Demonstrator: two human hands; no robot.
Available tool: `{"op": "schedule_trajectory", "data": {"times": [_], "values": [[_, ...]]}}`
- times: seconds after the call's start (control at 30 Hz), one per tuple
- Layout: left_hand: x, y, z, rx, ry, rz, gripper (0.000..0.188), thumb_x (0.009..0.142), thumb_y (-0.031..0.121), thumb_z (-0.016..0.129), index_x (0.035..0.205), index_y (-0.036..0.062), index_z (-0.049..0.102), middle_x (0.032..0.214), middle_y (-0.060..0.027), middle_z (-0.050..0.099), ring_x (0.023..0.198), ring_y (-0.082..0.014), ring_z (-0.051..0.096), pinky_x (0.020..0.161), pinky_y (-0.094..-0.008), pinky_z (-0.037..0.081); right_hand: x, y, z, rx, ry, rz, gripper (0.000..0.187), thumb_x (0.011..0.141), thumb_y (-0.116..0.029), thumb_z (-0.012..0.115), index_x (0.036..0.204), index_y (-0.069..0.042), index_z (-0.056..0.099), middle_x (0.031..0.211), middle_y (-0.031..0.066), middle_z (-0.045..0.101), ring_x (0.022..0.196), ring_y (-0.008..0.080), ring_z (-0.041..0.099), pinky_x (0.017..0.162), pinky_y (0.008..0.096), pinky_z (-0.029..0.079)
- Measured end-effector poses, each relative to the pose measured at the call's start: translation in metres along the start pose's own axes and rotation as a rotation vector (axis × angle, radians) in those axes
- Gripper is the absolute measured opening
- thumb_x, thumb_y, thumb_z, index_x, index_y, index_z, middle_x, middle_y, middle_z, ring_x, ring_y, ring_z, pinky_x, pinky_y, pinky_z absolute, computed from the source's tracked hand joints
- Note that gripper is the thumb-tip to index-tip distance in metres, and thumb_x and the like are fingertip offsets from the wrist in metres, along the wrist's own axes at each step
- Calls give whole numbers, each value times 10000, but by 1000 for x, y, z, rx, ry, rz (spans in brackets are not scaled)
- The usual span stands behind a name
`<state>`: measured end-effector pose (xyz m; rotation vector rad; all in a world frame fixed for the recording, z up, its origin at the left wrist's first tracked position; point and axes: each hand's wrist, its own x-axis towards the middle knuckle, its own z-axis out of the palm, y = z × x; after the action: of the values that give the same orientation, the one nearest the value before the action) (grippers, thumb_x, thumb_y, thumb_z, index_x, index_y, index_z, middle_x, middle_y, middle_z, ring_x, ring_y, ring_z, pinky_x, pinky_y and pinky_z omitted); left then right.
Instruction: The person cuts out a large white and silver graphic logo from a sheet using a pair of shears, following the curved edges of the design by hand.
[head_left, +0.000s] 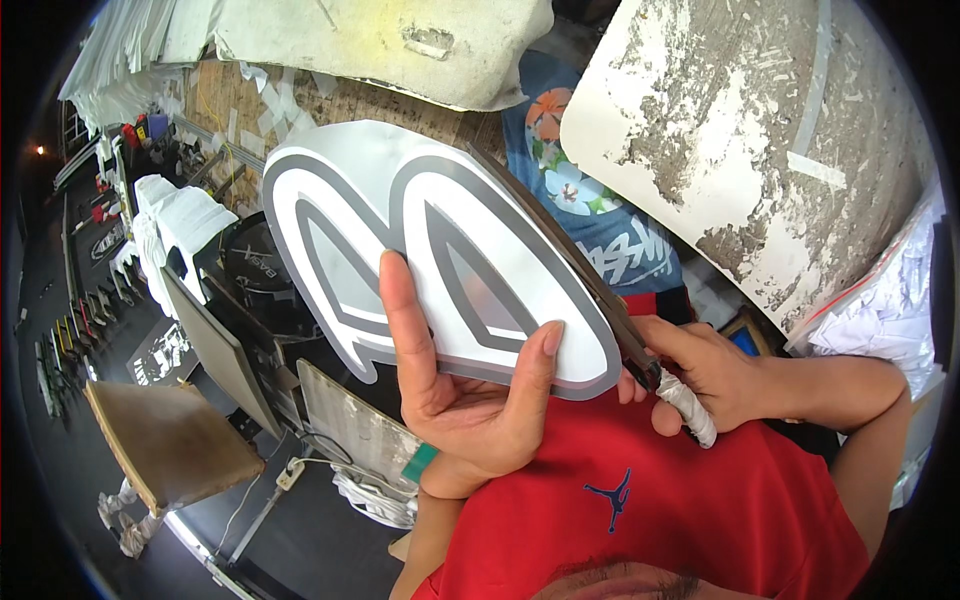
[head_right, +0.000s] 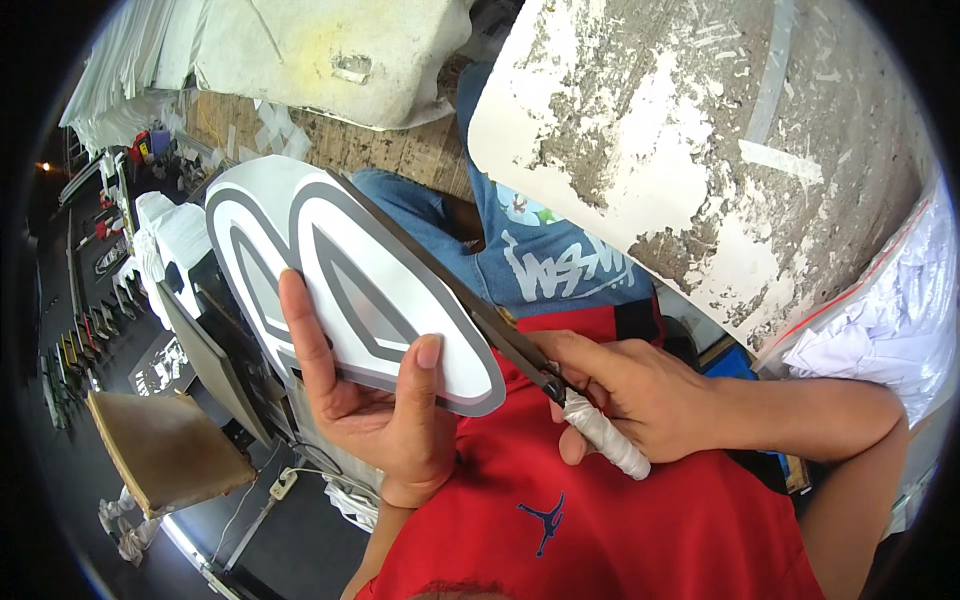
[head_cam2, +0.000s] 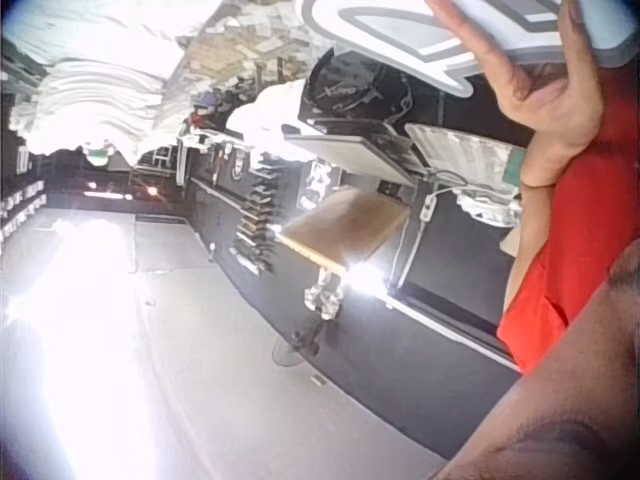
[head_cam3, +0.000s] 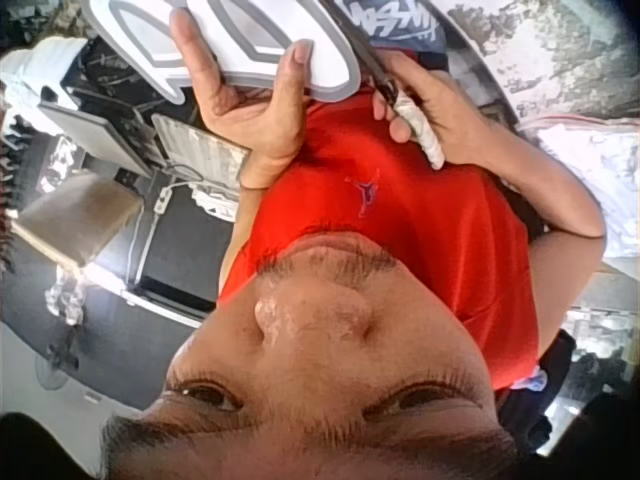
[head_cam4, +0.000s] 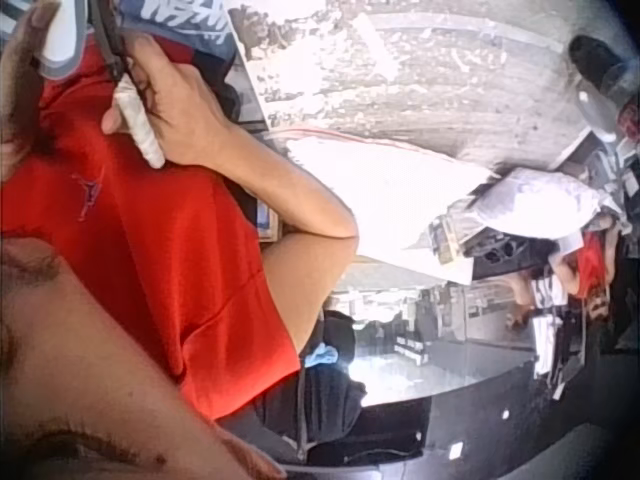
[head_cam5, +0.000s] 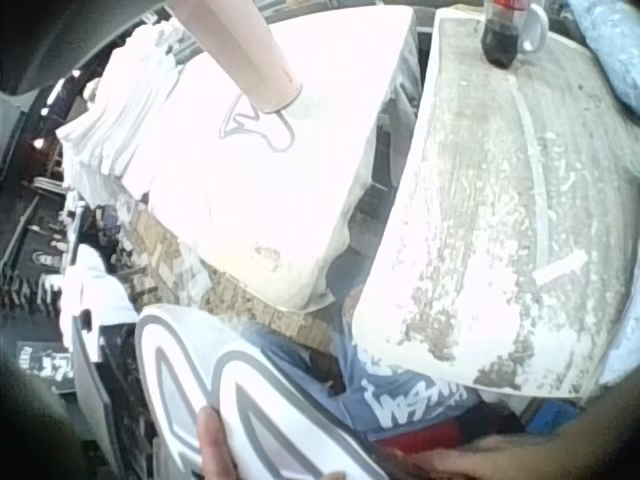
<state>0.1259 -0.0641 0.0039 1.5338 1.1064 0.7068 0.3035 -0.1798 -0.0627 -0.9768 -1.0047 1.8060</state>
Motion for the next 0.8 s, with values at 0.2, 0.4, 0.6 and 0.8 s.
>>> {"op": "schedule_trajectory", "data": {"times": [0.2, 0.4, 0.6, 0.8], "values": [[0, -1, -1, -20, -13, -6, 970, 826, -130, 661, 1569, 25, 58, 1412, -258, 464, 1172, -244, 574, 947, -336, 495, -1, 1, 1, 3, 2, 9, 747, 810, -266, 807, 1393, -17, 411, 782, 60, 630, 670, 211, 645, 592, 333, 491], [1, 1, -1, 28, -21, 7, 977, 827, -138, 653, 1572, 41, 48, 1431, -254, 443, 1182, -248, 571, 955, -337, 496, -1, 3, 1, -1, 6, 6, 804, 797, -291, 817, 1422, -23, 389, 774, 70, 638, 674, 226, 654, 592, 334, 493], [1, 1, -3, 12, -44, -5, 975, 827, -142, 650, 1572, 41, 49, 1432, -252, 441, 1187, -249, 570, 953, -333, 500, 0, 0, 1, 4, 0, 14, 777, 802, -225, 809, 1426, -32, 388, 786, 70, 655, 697, 225, 679, 607, 330, 508], [1, 1, -3, -18, -39, -3, 972, 829, -139, 649, 1571, 36, 46, 1433, -252, 440, 1191, -250, 567, 958, -333, 497, 0, -1, 1, 22, -9, 44, 738, 799, -127, 790, 1415, -35, 396, 789, 61, 670, 710, 210, 693, 620, 327, 523]]}}
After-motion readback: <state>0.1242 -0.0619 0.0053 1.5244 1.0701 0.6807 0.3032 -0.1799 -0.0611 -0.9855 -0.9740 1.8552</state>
